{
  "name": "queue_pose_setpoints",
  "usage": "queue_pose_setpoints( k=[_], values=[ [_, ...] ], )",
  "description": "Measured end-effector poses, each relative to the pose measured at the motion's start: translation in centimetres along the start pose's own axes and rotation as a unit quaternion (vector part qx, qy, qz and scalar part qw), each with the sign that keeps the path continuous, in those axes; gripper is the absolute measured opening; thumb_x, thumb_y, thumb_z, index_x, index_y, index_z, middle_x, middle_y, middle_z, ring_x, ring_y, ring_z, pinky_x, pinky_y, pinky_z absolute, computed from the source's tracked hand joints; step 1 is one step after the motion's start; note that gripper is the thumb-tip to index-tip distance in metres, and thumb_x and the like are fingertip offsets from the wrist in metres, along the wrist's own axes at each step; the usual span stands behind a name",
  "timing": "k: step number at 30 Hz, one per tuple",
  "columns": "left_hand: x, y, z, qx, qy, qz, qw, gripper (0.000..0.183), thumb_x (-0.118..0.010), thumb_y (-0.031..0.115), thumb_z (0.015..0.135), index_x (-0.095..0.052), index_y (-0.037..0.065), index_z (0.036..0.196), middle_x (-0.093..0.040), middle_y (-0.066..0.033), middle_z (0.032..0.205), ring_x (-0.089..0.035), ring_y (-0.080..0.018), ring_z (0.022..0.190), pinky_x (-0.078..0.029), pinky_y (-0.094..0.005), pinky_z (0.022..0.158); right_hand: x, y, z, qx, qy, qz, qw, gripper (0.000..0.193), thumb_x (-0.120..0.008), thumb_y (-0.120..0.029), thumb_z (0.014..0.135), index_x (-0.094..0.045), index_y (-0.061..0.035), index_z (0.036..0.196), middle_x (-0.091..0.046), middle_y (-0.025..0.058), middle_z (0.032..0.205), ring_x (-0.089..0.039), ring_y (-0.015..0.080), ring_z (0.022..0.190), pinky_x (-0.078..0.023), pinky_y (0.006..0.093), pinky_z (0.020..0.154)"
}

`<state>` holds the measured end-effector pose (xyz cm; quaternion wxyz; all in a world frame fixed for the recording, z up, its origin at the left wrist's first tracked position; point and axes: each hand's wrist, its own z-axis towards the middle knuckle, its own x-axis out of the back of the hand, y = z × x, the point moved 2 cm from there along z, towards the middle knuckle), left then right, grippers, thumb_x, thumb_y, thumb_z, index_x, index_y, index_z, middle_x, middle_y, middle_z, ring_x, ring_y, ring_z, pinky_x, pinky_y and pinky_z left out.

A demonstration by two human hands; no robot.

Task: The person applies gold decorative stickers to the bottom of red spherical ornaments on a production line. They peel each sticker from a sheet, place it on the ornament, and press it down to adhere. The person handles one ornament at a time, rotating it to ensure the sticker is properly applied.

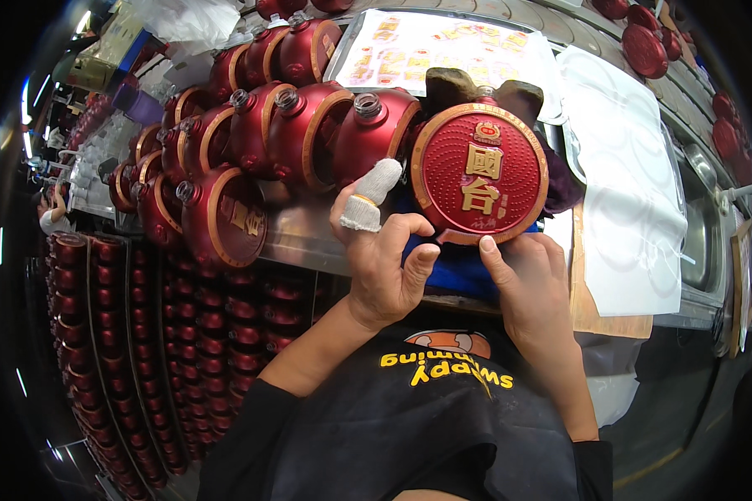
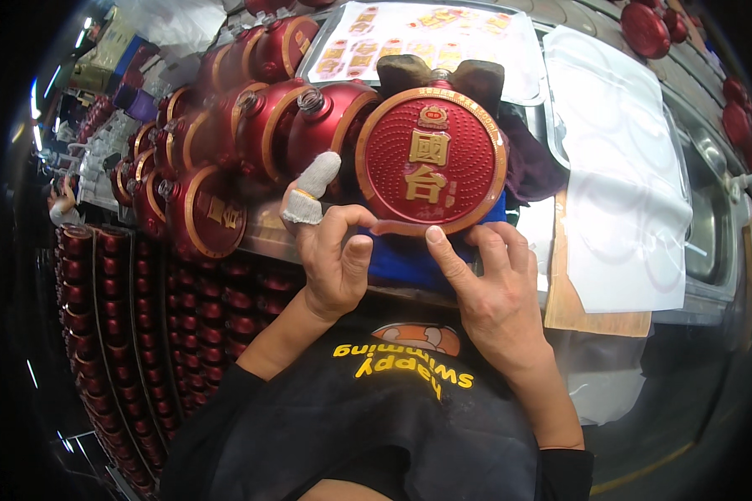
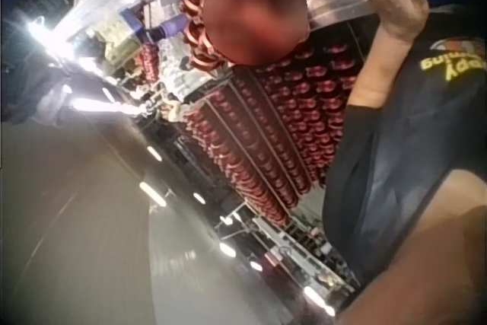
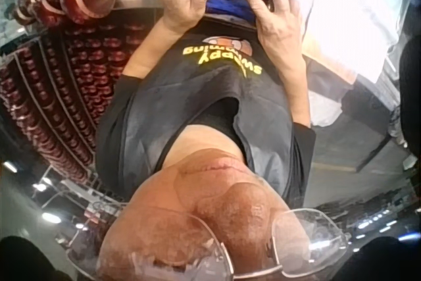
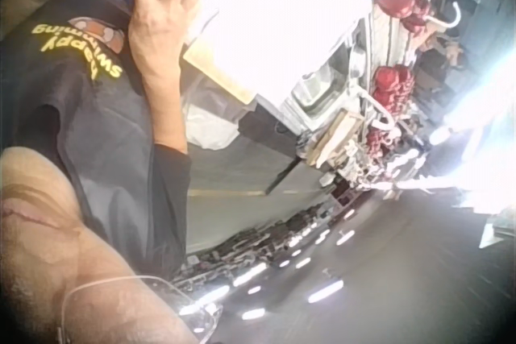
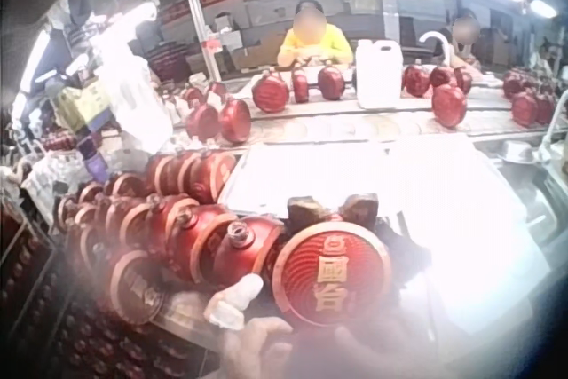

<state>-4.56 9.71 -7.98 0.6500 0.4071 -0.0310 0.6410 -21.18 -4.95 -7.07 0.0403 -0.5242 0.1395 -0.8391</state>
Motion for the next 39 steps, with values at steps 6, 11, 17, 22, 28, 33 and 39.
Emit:
queue_pose_setpoints(
  k=[6, 11, 17, 22, 28, 33, 39],
  values=[
    [0.0, 0.4, 0.4, -0.002, 0.002, -0.002, 1.0, 0.044, -0.067, 0.048, 0.099, -0.069, 0.005, 0.092, -0.051, -0.0302, 0.148, -0.036, -0.0415, 0.136, -0.029, -0.05, 0.113, 0.3, -0.5, 0.2, -0.011, -0.016, -0.003, 1.0, 0.072, -0.067, 0.003, 0.08, -0.061, -0.0216, 0.147, -0.055, 0.0133, 0.117, -0.055, 0.0347, 0.115, -0.047, 0.0477, 0.097],
    [-0.7, 0.4, 0.7, 0.006, 0.023, 0.048, 0.999, 0.02, -0.077, 0.024, 0.09, -0.067, 0.007, 0.088, -0.052, -0.028, 0.146, -0.036, -0.0413, 0.135, -0.029, -0.0526, 0.111, 0.4, -0.6, 0.3, -0.024, -0.034, 0.011, 0.999, 0.072, -0.066, 0.004, 0.079, -0.062, -0.0206, 0.146, -0.056, 0.0141, 0.116, -0.055, 0.0349, 0.115, -0.047, 0.0478, 0.097],
    [-1.1, -0.1, 0.7, 0.013, 0.047, 0.046, 0.998, 0.017, -0.076, 0.023, 0.085, -0.065, 0.01, 0.085, -0.056, -0.0256, 0.143, -0.041, -0.0417, 0.132, -0.029, -0.0553, 0.111, 0.6, -0.9, 0.5, -0.032, -0.038, 0.035, 0.998, 0.073, -0.065, 0.01, 0.075, -0.065, -0.0166, 0.143, -0.057, 0.016, 0.115, -0.055, 0.0365, 0.114, -0.048, 0.0481, 0.097],
    [-1.0, -0.1, 0.8, 0.024, 0.059, 0.046, 0.997, 0.017, -0.076, 0.025, 0.084, -0.066, 0.012, 0.084, -0.059, -0.0237, 0.137, -0.043, -0.0423, 0.131, -0.029, -0.0565, 0.112, 0.7, -1.1, 0.7, -0.034, -0.056, 0.051, 0.997, 0.069, -0.053, 0.019, 0.08, -0.058, -0.0055, 0.144, -0.063, 0.0205, 0.122, -0.058, 0.0421, 0.118, -0.038, 0.052, 0.11],
    [-0.9, -0.6, 0.6, 0.026, 0.058, 0.066, 0.996, 0.021, -0.075, 0.031, 0.09, -0.066, 0.012, 0.093, -0.057, -0.023, 0.136, -0.041, -0.0423, 0.132, -0.029, -0.0584, 0.111, 0.5, -1.2, 0.6, -0.053, -0.057, 0.067, 0.995, 0.071, -0.05, 0.02, 0.074, -0.062, -0.0039, 0.139, -0.062, 0.0206, 0.129, -0.053, 0.0436, 0.126, -0.037, 0.0508, 0.114],
    [-0.6, -1.5, 0.0, 0.032, 0.074, 0.058, 0.995, 0.037, -0.069, 0.047, 0.097, -0.064, 0.012, 0.109, -0.049, -0.0218, 0.138, -0.038, -0.0418, 0.131, -0.028, -0.0589, 0.111, 0.5, -1.2, 0.6, -0.059, -0.057, 0.07, 0.994, 0.072, -0.049, 0.019, 0.071, -0.063, -0.0032, 0.137, -0.061, 0.0207, 0.131, -0.051, 0.0439, 0.126, -0.037, 0.0495, 0.114],
    [-1.0, -1.5, 0.0, 0.028, 0.063, 0.073, 0.995, 0.047, -0.067, 0.052, 0.097, -0.058, 0.014, 0.123, -0.051, -0.019, 0.135, -0.037, -0.0434, 0.135, -0.025, -0.0607, 0.112, 0.5, -1.3, 0.8, -0.055, -0.052, 0.064, 0.995, 0.07, -0.048, 0.017, 0.07, -0.064, -0.0012, 0.136, -0.061, 0.021, 0.128, -0.052, 0.0429, 0.123, -0.038, 0.0487, 0.112]
  ],
)
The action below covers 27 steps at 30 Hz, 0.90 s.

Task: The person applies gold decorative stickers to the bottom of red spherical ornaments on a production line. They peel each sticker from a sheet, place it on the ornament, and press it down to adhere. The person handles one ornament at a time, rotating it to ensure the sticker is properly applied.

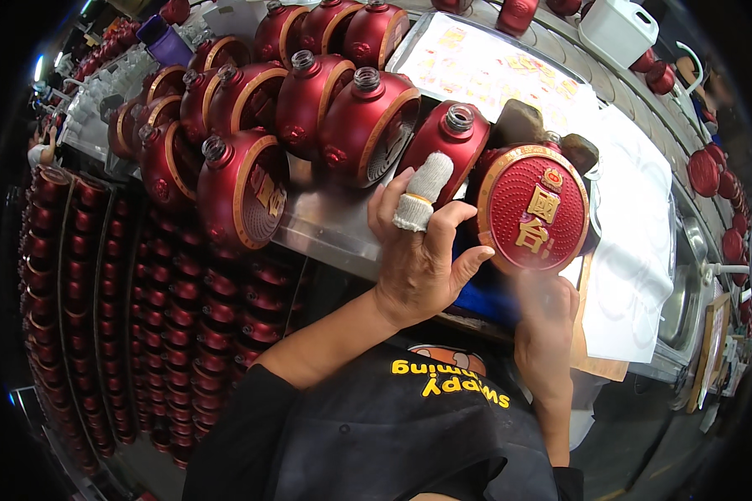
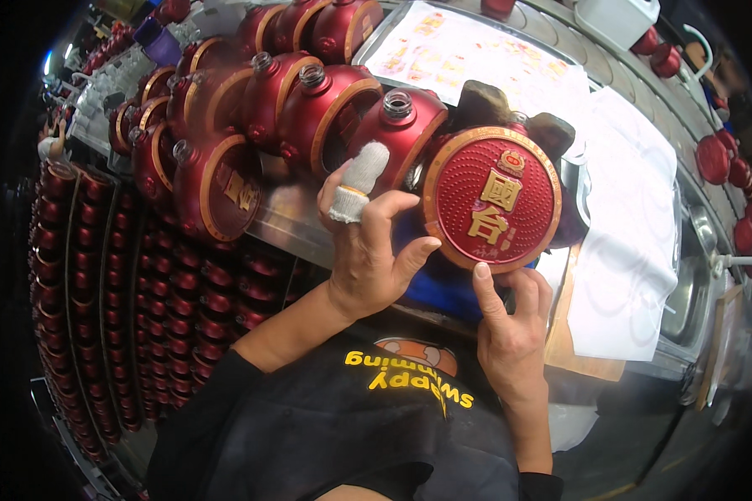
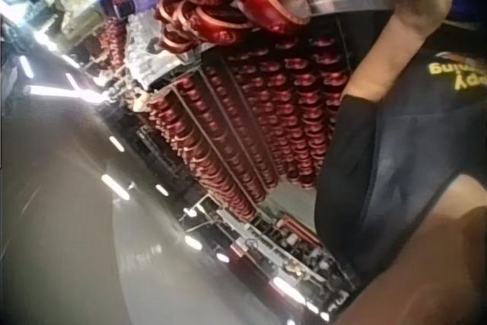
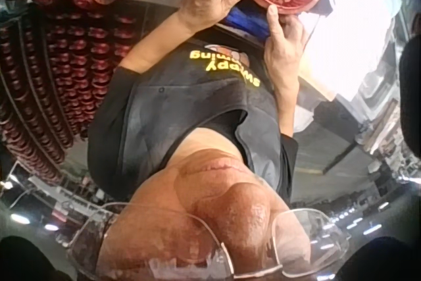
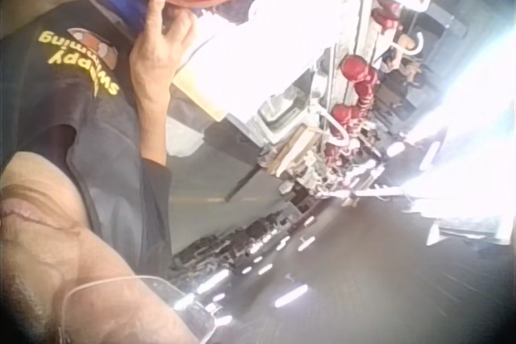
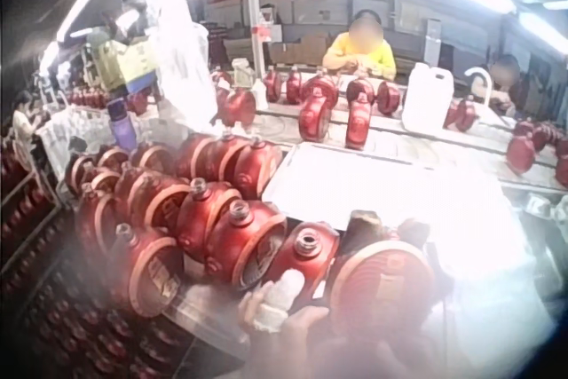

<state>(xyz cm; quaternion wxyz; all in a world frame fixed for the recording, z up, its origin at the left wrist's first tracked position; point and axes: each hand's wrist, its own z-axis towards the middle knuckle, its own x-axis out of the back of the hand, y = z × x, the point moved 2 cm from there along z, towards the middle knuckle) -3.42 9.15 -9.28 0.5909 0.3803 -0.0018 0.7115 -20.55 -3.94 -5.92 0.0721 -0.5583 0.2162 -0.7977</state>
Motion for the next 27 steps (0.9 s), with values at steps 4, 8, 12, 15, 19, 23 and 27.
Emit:
queue_pose_setpoints(
  k=[4, 8, 12, 15, 19, 23, 27],
  values=[
    [-0.2, -0.2, 0.0, -0.006, 0.004, 0.005, 1.0, 0.048, -0.067, 0.053, 0.096, -0.058, 0.015, 0.123, -0.051, -0.0183, 0.136, -0.035, -0.0444, 0.137, -0.022, -0.0626, 0.113, 0.0, 0.0, 0.1, 0.003, -0.004, -0.004, 1.0, 0.07, -0.048, 0.017, 0.07, -0.064, 0.0, 0.135, -0.061, 0.0212, 0.128, -0.052, 0.0418, 0.121, -0.039, 0.048, 0.11],
    [0.5, -0.1, -0.9, -0.011, -0.023, 0.026, 0.999, 0.044, -0.07, 0.049, 0.095, -0.058, 0.016, 0.122, -0.049, -0.019, 0.139, -0.034, -0.0445, 0.138, -0.02, -0.064, 0.113, 0.0, 0.0, 0.1, 0.008, 0.001, -0.01, 1.0, 0.074, -0.051, 0.018, 0.069, -0.063, -0.0044, 0.138, -0.059, 0.0205, 0.125, -0.054, 0.0405, 0.118, -0.042, 0.0483, 0.106],
    [0.4, -0.3, -1.2, -0.011, -0.025, 0.044, 0.999, 0.036, -0.071, 0.042, 0.095, -0.06, 0.016, 0.118, -0.047, -0.0201, 0.142, -0.032, -0.0451, 0.139, -0.02, -0.0645, 0.113, 0.0, 0.0, 0.2, 0.022, 0.015, -0.022, 0.999, 0.085, -0.058, 0.021, 0.067, -0.062, -0.0131, 0.146, -0.057, 0.019, 0.119, -0.056, 0.039, 0.113, -0.048, 0.0499, 0.1],
    [0.1, -0.3, -1.0, -0.007, -0.02, 0.049, 0.999, 0.032, -0.07, 0.042, 0.096, -0.062, 0.016, 0.114, -0.046, -0.0204, 0.142, -0.033, -0.0454, 0.139, -0.02, -0.0645, 0.113, -0.1, 0.1, 0.2, 0.022, 0.015, -0.021, 0.999, 0.085, -0.058, 0.021, 0.067, -0.062, -0.0133, 0.146, -0.057, 0.0189, 0.119, -0.056, 0.0391, 0.113, -0.048, 0.0499, 0.1],
    [0.0, -0.1, -0.5, -0.004, -0.014, 0.052, 0.999, 0.029, -0.067, 0.043, 0.097, -0.065, 0.015, 0.105, -0.046, -0.0206, 0.143, -0.034, -0.0455, 0.139, -0.021, -0.0643, 0.113, -0.1, 0.1, 0.2, 0.018, 0.014, -0.023, 0.999, 0.085, -0.058, 0.02, 0.067, -0.062, -0.0133, 0.146, -0.057, 0.0188, 0.118, -0.056, 0.0391, 0.113, -0.047, 0.05, 0.1],
    [0.1, -0.1, -0.3, -0.004, -0.01, 0.036, 0.999, 0.033, -0.064, 0.047, 0.099, -0.065, 0.014, 0.099, -0.046, -0.0216, 0.143, -0.034, -0.0455, 0.139, -0.022, -0.0636, 0.113, 0.0, 0.1, 0.2, 0.019, 0.014, -0.021, 0.999, 0.085, -0.058, 0.02, 0.068, -0.062, -0.0135, 0.146, -0.057, 0.0186, 0.118, -0.056, 0.039, 0.113, -0.047, 0.0503, 0.1],
    [0.2, 0.0, -0.1, -0.001, -0.012, 0.03, 0.999, 0.047, -0.059, 0.058, 0.099, -0.064, 0.012, 0.1, -0.046, -0.0226, 0.142, -0.034, -0.0457, 0.139, -0.022, -0.0638, 0.112, 0.0, 0.1, 0.2, 0.017, 0.013, -0.021, 1.0, 0.085, -0.058, 0.02, 0.068, -0.062, -0.0136, 0.146, -0.057, 0.0185, 0.117, -0.056, 0.039, 0.114, -0.046, 0.0504, 0.101]
  ],
)
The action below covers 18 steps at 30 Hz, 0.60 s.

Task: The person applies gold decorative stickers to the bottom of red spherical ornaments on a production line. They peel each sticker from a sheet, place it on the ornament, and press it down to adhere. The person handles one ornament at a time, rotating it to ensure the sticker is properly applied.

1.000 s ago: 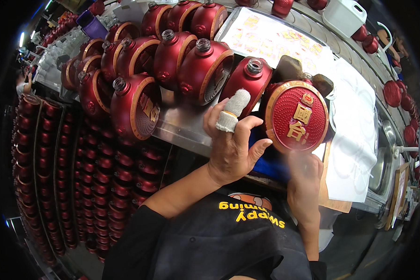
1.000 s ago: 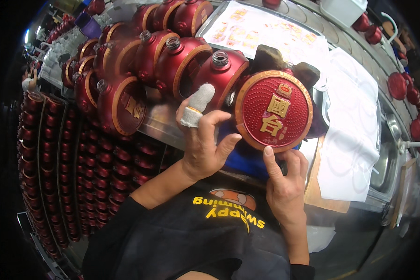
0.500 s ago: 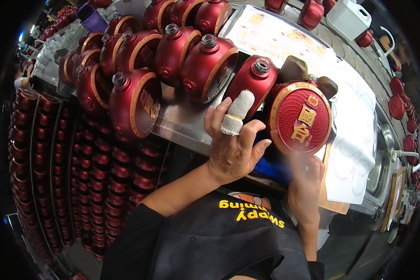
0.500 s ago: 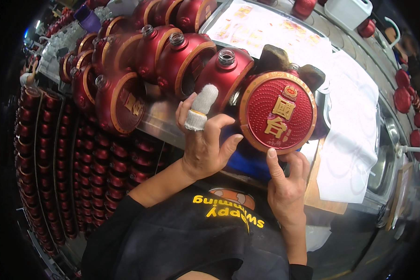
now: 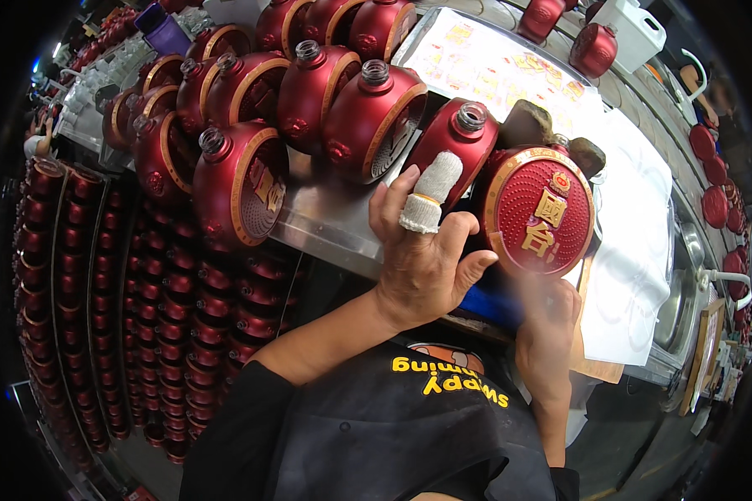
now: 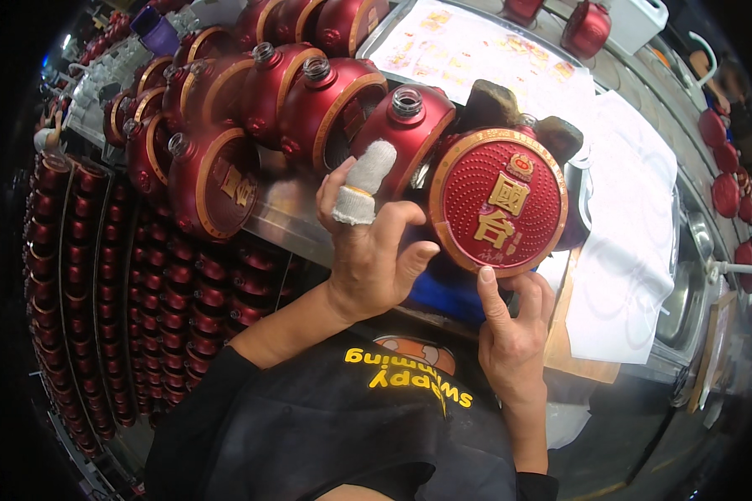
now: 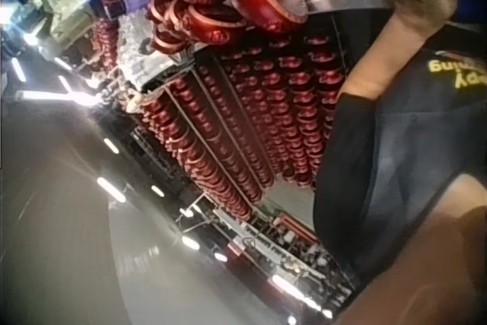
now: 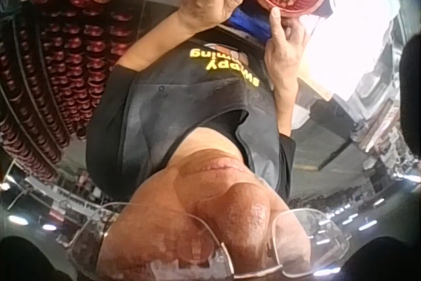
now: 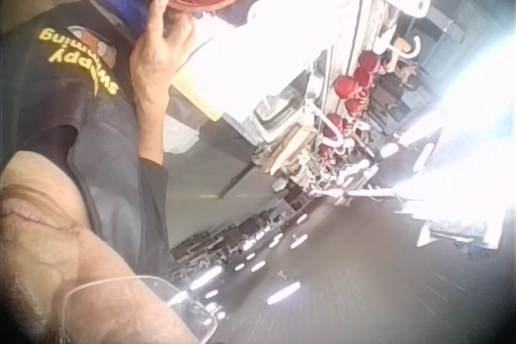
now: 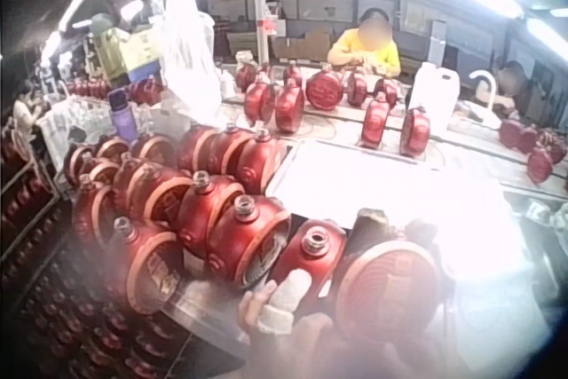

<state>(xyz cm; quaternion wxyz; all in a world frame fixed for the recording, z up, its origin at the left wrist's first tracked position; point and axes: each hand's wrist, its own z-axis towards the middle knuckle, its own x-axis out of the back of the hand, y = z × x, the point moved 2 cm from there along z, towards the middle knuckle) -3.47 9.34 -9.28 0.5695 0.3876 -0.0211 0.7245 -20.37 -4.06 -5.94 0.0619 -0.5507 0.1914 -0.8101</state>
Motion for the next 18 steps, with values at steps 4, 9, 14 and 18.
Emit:
queue_pose_setpoints(
  k=[4, 9, 14, 18],
  values=[
    [-0.24, 0.5, 0.25, 0.018, -0.01, 0.024, 1.0, 0.06, -0.056, 0.069, 0.096, -0.061, 0.011, 0.109, -0.046, -0.023, 0.14, -0.034, -0.0462, 0.138, -0.023, -0.0643, 0.112, 0.03, -0.06, 0.0, -0.004, -0.006, -0.001, 1.0, 0.085, -0.058, 0.02, 0.068, -0.062, -0.0138, 0.147, -0.057, 0.0183, 0.118, -0.056, 0.039, 0.114, -0.046, 0.0504, 0.102],
    [-0.6, 0.62, 0.59, 0.012, -0.01, 0.023, 1.0, 0.066, -0.058, 0.069, 0.095, -0.056, 0.011, 0.128, -0.044, -0.0245, 0.142, -0.033, -0.0473, 0.138, -0.022, -0.0648, 0.112, 0.02, -0.02, 0.02, -0.004, -0.012, -0.003, 1.0, 0.085, -0.058, 0.019, 0.068, -0.062, -0.0138, 0.147, -0.057, 0.0182, 0.118, -0.055, 0.0392, 0.115, -0.046, 0.0506, 0.102],
    [-0.61, 0.65, 0.4, 0.018, -0.026, 0.02, 0.999, 0.063, -0.06, 0.063, 0.097, -0.055, 0.011, 0.132, -0.041, -0.0257, 0.151, -0.03, -0.0483, 0.141, -0.02, -0.0655, 0.113, 0.03, 0.07, -0.02, -0.001, -0.007, -0.001, 1.0, 0.086, -0.058, 0.019, 0.068, -0.061, -0.0139, 0.147, -0.057, 0.0182, 0.118, -0.055, 0.0393, 0.115, -0.046, 0.0506, 0.102],
    [-0.6, 0.61, 0.39, 0.018, -0.022, 0.01, 1.0, 0.062, -0.06, 0.061, 0.097, -0.054, 0.012, 0.135, -0.039, -0.0261, 0.154, -0.029, -0.0491, 0.142, -0.018, -0.0661, 0.114, 0.0, 0.18, -0.08, 0.002, -0.012, 0.0, 1.0, 0.086, -0.058, 0.019, 0.068, -0.061, -0.0141, 0.147, -0.056, 0.0182, 0.119, -0.055, 0.0392, 0.115, -0.046, 0.0504, 0.102]
  ],
)
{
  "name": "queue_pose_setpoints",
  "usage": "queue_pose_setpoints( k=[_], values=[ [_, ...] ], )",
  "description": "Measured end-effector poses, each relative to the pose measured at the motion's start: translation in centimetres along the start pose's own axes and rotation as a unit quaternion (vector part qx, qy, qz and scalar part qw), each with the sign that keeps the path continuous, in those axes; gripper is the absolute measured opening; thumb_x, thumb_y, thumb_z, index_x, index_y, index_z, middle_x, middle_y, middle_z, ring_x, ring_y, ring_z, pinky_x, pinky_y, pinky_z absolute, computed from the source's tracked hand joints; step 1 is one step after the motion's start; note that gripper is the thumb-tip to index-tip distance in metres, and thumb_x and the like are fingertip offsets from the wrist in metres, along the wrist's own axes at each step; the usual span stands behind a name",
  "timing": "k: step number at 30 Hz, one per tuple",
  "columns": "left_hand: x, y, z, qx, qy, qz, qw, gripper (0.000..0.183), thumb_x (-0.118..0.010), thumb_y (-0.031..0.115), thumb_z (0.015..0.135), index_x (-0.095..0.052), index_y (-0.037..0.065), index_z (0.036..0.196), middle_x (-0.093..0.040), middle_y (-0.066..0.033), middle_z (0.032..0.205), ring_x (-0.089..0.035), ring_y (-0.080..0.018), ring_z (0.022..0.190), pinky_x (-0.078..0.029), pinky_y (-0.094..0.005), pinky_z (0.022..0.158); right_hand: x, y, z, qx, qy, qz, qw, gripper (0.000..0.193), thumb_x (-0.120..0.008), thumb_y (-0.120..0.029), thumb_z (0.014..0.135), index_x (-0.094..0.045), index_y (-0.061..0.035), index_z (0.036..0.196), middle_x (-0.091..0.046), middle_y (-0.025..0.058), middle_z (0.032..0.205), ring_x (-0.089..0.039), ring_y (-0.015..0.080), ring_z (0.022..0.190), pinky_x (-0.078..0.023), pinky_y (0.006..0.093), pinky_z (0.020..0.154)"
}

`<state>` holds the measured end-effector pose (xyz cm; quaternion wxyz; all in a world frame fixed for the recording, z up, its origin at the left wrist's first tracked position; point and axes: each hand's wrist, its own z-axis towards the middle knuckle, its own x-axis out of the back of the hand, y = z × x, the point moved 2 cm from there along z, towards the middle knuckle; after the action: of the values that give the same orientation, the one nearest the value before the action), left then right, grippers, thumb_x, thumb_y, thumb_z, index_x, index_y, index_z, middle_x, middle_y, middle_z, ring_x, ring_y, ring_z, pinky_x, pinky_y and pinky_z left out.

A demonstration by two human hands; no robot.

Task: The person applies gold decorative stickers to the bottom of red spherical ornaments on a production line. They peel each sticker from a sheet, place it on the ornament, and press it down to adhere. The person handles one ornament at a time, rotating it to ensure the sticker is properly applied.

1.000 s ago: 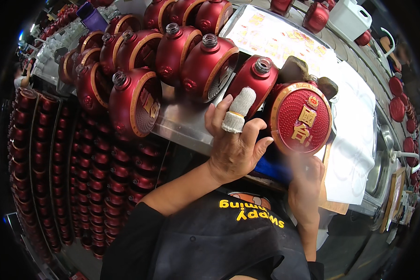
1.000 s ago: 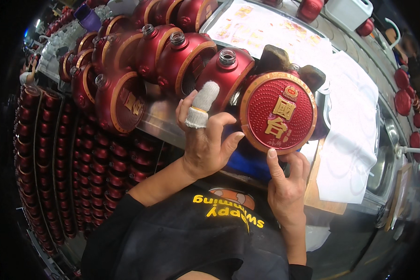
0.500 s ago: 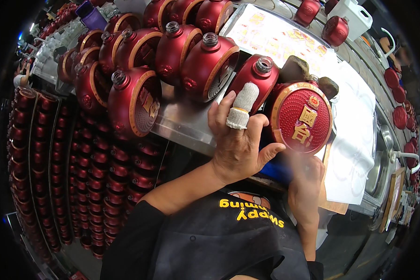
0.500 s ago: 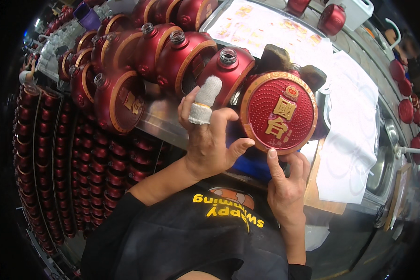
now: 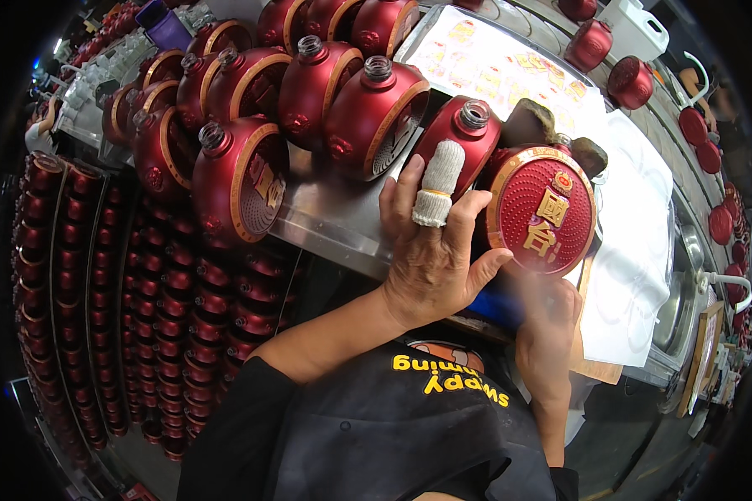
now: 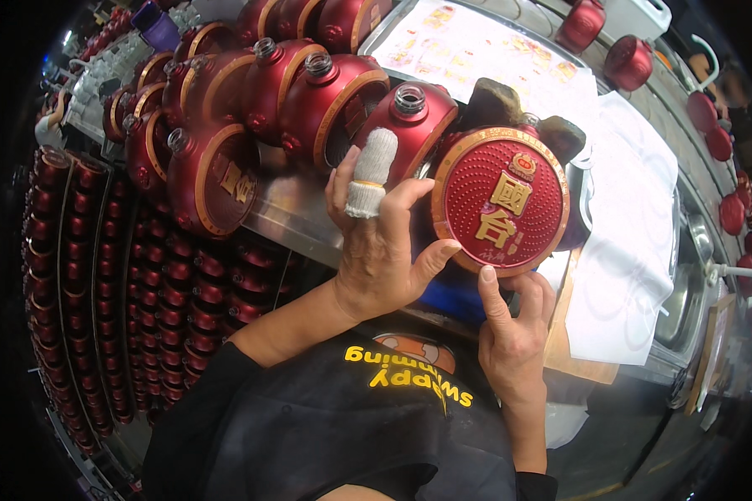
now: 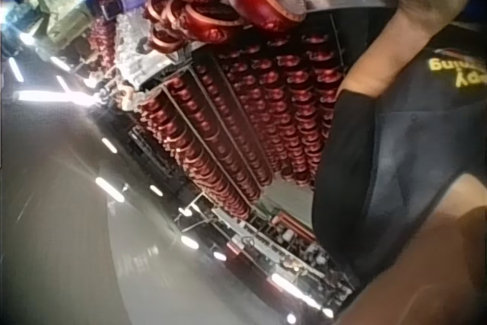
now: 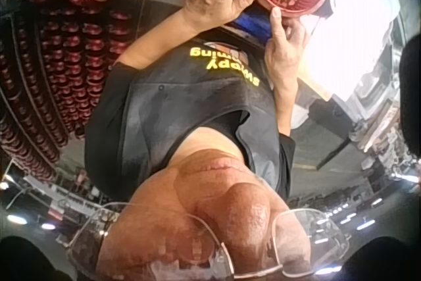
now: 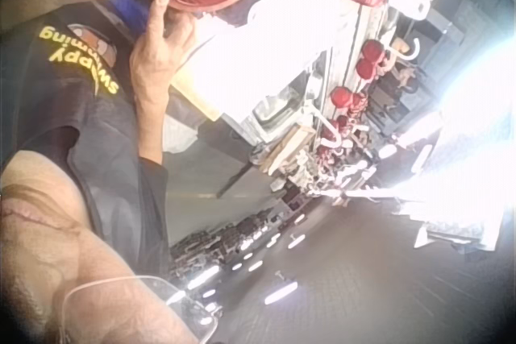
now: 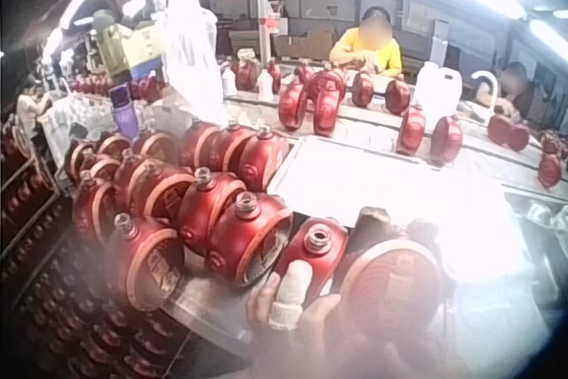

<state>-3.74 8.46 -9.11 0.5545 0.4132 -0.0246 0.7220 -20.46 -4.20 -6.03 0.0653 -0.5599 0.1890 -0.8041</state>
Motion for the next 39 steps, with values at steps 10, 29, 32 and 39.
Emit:
queue_pose_setpoints(
  k=[10, 29, 32, 39],
  values=[
    [-0.1, -0.4, 0.3, -0.004, 0.016, -0.011, 1.0, 0.059, -0.06, 0.055, 0.099, -0.052, 0.012, 0.14, -0.04, -0.0246, 0.153, -0.029, -0.0499, 0.142, -0.017, -0.0656, 0.115, -0.1, 0.0, -0.1, -0.002, 0.005, -0.007, 1.0, 0.089, -0.059, 0.019, 0.067, -0.06, -0.0154, 0.149, -0.057, 0.0178, 0.119, -0.055, 0.0387, 0.115, -0.046, 0.0499, 0.102],
    [0.9, 1.1, -4.8, -0.051, -0.096, 0.003, 0.994, 0.082, -0.075, 0.048, 0.087, -0.046, 0.023, 0.159, -0.044, -0.0036, 0.161, -0.032, -0.0371, 0.146, -0.017, -0.0654, 0.113, -0.1, 0.1, -0.1, 0.004, -0.003, -0.002, 1.0, 0.087, -0.057, 0.018, 0.066, -0.06, -0.0122, 0.148, -0.058, 0.018, 0.12, -0.055, 0.0398, 0.116, -0.045, 0.051, 0.104],
    [1.1, 1.7, -5.2, -0.1, -0.103, 0.044, 0.989, 0.071, -0.068, 0.055, 0.091, -0.053, 0.024, 0.154, -0.046, -0.0096, 0.155, -0.028, -0.0382, 0.147, -0.011, -0.0634, 0.118, -0.1, 0.1, 0.0, 0.007, -0.002, -0.003, 1.0, 0.086, -0.056, 0.018, 0.066, -0.06, -0.0108, 0.147, -0.058, 0.018, 0.12, -0.055, 0.0403, 0.116, -0.044, 0.0512, 0.104],
    [1.1, 2.9, -5.8, -0.121, -0.139, 0.031, 0.982, 0.089, -0.074, 0.058, 0.084, -0.044, 0.023, 0.16, -0.039, -0.0123, 0.159, -0.023, -0.0397, 0.151, -0.016, -0.0676, 0.114, 0.0, 0.0, -0.1, 0.017, 0.0, -0.013, 1.0, 0.081, -0.057, 0.017, 0.068, -0.061, -0.0079, 0.145, -0.059, 0.0185, 0.117, -0.055, 0.0405, 0.116, -0.044, 0.0517, 0.104]
  ],
)
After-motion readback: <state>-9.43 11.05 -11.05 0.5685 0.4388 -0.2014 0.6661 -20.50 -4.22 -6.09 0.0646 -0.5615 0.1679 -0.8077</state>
